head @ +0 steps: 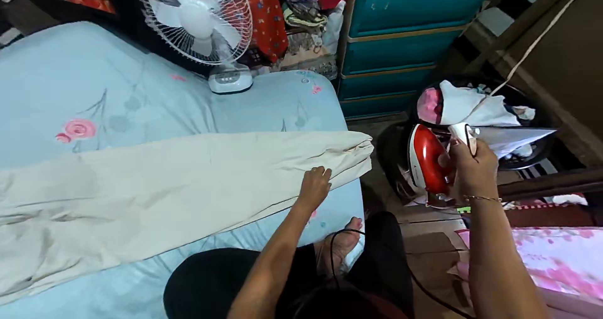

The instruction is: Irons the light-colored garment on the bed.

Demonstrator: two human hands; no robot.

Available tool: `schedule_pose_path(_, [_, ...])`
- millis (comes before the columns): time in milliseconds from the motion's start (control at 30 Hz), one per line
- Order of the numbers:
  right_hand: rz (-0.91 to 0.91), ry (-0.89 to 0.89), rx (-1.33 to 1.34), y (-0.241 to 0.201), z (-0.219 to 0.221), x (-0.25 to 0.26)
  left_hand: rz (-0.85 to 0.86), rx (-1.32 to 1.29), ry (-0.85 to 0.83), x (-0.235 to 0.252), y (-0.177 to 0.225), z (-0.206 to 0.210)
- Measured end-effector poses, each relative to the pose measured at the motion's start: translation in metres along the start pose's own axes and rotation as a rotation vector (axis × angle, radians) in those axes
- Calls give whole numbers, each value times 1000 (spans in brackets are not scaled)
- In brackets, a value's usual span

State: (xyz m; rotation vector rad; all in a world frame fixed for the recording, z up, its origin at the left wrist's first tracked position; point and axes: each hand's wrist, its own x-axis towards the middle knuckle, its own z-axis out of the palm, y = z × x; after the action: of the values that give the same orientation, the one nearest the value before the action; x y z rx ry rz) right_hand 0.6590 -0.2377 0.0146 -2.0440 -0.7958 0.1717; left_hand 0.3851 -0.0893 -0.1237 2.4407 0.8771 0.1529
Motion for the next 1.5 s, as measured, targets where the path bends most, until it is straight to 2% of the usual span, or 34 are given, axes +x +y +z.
schedule_pose_path(100, [10, -18, -45, 17, -17, 6, -68, 103, -63, 39, 17, 16])
schedule_pose_path(167, [6, -14, -58, 33, -25, 11, -91, 67, -134, 50, 32, -1])
schedule_pose_path(267, [20, -10, -35, 57, -31, 18, -92, -123, -206, 51, 46, -32])
schedule_pose_path(367, [38, -13, -43, 75, -32, 21, -90, -84, -468, 56, 36, -30])
schedule_pose_path(433, [51, -13, -28, 87, -30, 23, -74, -37, -572, 64, 45, -28])
schedule_pose_path(500, [77, -14, -1, 97, -30, 23, -84, 13, -513, 75, 67, -25])
schedule_pose_path(633, [110, 3, 6, 113, -37, 24, -37, 153, -199, 110, 93, 16])
schedule_pose_path(733, [131, 30, 11, 123, -45, 24, -128, 156, -190, 136, 93, 31])
schedule_pose_path(800, [137, 55, 17, 133, -52, 24, -187, -56, -155, 144, 89, 19])
schedule_pose_path(900, [141, 77, 23, 150, -58, 25, -215, -517, 162, 135, 84, 6])
schedule_pose_path(967, [143, 76, 20, 156, -60, 24, -174, -632, 310, 126, 85, 12])
schedule_pose_path(1033, [148, 68, 2, 160, -57, 26, -119, -500, 258, 120, 86, 33])
schedule_pose_path(1067, [156, 52, -7, 158, -55, 27, -104, -345, 136, 119, 85, 45])
schedule_pose_path(1133, [165, 19, -25, 152, -51, 28, -95, 2, -216, 123, 88, 61])
schedule_pose_path(1167, [159, 9, -33, 151, -49, 29, -80, 122, -325, 124, 93, 65])
schedule_pose_path(1200, [146, -1, -39, 149, -46, 31, -73, 180, -366, 125, 99, 64])
schedule_pose_path(1300, [105, -47, -27, 139, -38, 33, -54, 164, -225, 113, 101, 54])
schedule_pose_path(1367, [68, -50, -17, 130, -31, 35, -93, 56, -188, 107, 98, 36])
schedule_pose_path(1433, [35, -33, 6, 122, -25, 37, -123, -111, -128, 114, 96, 13])
schedule_pose_path(1500, [16, -15, 33, 117, -24, 38, -91, -142, -30, 132, 91, -2])
